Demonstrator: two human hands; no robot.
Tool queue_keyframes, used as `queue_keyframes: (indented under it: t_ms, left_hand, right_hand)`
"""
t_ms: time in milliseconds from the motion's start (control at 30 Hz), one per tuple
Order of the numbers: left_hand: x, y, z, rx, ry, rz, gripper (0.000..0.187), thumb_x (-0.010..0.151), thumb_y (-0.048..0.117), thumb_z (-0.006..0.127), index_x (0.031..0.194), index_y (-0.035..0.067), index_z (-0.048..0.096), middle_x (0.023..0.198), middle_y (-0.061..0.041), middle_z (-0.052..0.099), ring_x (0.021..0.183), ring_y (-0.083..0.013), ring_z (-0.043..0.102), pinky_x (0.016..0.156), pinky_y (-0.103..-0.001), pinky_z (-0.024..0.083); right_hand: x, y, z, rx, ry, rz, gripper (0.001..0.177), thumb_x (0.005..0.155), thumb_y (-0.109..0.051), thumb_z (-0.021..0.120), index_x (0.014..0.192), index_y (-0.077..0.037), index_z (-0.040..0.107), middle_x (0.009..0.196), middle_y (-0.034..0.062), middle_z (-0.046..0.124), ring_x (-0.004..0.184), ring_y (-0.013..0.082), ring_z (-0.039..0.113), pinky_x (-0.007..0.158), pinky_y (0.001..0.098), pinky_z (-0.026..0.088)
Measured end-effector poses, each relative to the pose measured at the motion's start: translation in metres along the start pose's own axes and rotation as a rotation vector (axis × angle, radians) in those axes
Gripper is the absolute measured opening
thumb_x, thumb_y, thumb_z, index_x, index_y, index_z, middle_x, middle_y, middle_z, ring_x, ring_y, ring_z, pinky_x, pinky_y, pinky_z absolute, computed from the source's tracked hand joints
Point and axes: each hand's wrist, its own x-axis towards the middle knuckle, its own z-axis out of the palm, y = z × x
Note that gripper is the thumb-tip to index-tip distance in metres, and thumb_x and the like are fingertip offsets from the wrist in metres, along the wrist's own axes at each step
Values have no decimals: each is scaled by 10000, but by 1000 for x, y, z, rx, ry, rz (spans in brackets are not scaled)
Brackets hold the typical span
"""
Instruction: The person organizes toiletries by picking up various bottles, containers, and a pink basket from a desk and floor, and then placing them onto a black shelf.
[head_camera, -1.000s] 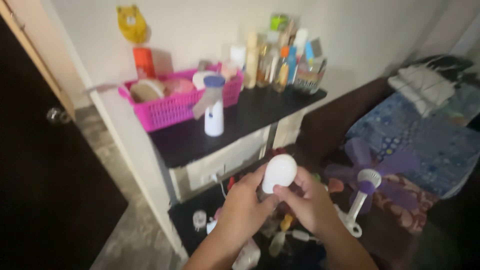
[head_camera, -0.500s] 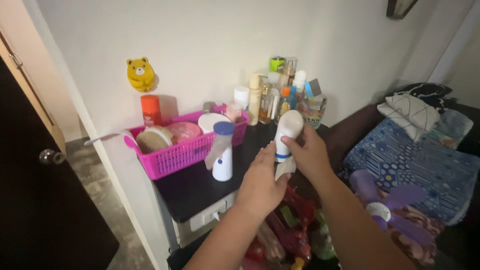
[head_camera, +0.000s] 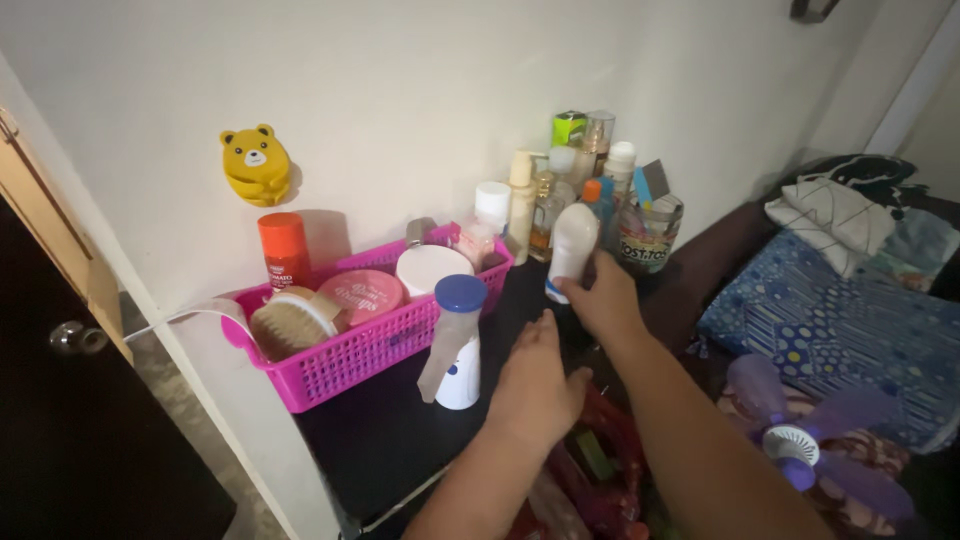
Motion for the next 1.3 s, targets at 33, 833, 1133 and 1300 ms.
queue_keyframes:
  t_ms: [33, 833, 1133, 1300]
  left_hand:
    - [0, -1, 0, 6, -13, -20, 847, 844, 196, 762, 1506, -85, 313, 1488, -319, 430, 1424, -436, 388, 1155, -442, 343]
    - [-12, 3, -11, -104, 187, 152, 617, 840, 123, 741, 1400, -52, 548, 1333, -302, 611, 1245, -445, 586, 1053, -447, 471]
    - [-61, 39, -65, -201, 466, 348, 311, 923, 57, 687, 1232, 51, 715, 1181, -188, 736, 1068, -370, 732, 904, -379, 595]
    - [-65, 41, -67, -168, 447, 341, 376, 881, 40, 678, 1256, 23, 687, 1169, -219, 712, 1073, -382, 704, 923, -402, 562]
  right_hand:
    - [5, 3, 4, -19, 10, 5, 521, 747, -295, 888, 1094, 24, 665, 1016, 211, 749, 934, 333, 748, 832, 403, 574]
    - [-12, -12, 17, 293, 223, -99, 391, 908, -147, 754, 1204, -8, 539, 984, 149, 677, 836, 257, 690, 763, 376, 567]
    - [-105, -75, -7, 636, -438, -323, 534, 808, -133, 762, 1292, -39, 558, 1187, 97, 649, 1104, 180, 653, 942, 319, 544]
    - [-117, -103, 11, 406, -344, -498, 636, 745, -225, 885, 1277, -34, 594, 1225, 101, 617, 1138, 215, 625, 958, 372, 511]
